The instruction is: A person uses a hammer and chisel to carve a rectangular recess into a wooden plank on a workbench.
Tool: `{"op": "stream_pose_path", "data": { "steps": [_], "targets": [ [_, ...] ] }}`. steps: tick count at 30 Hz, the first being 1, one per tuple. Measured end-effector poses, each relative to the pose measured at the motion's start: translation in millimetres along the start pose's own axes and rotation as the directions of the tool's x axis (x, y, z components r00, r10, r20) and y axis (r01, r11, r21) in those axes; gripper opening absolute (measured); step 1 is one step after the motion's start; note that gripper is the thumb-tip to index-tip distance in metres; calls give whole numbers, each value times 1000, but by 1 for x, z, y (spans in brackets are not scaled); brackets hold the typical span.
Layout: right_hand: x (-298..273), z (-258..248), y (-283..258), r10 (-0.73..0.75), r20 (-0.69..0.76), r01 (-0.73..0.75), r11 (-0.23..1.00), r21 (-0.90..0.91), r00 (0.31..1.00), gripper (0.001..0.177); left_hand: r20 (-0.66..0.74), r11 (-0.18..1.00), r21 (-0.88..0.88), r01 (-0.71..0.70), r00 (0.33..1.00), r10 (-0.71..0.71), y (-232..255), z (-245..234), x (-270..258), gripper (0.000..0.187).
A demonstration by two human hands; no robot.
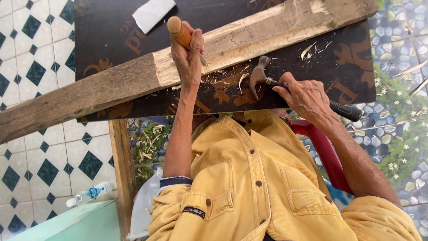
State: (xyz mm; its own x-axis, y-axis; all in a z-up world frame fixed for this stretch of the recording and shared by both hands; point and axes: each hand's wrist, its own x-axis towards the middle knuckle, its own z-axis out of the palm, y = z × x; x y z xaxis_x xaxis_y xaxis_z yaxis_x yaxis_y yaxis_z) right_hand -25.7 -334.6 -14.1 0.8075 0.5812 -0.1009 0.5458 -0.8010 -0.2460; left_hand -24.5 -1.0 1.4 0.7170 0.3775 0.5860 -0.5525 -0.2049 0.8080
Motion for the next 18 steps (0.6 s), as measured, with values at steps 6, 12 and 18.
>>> {"op": "stream_pose_path", "data": {
  "steps": [6, 12, 18],
  "targets": [
    [1, 2, -1, -25, -25, 26, 1000, 15, 999, 34, -55, 998, -57, -9, 998, 6, 8, -2, 0, 16],
    [1, 7, 2, -48, -44, 48, 999, 1, 998, 32, -61, 981, -190, -49, 997, 38, 9, -4, -2, 16],
    [1, 8, 2, -47, -51, 46, 999, -13, 998, 33, -37, 992, -126, -24, 999, 19, -1, -3, 5, 20]
  ]
}}
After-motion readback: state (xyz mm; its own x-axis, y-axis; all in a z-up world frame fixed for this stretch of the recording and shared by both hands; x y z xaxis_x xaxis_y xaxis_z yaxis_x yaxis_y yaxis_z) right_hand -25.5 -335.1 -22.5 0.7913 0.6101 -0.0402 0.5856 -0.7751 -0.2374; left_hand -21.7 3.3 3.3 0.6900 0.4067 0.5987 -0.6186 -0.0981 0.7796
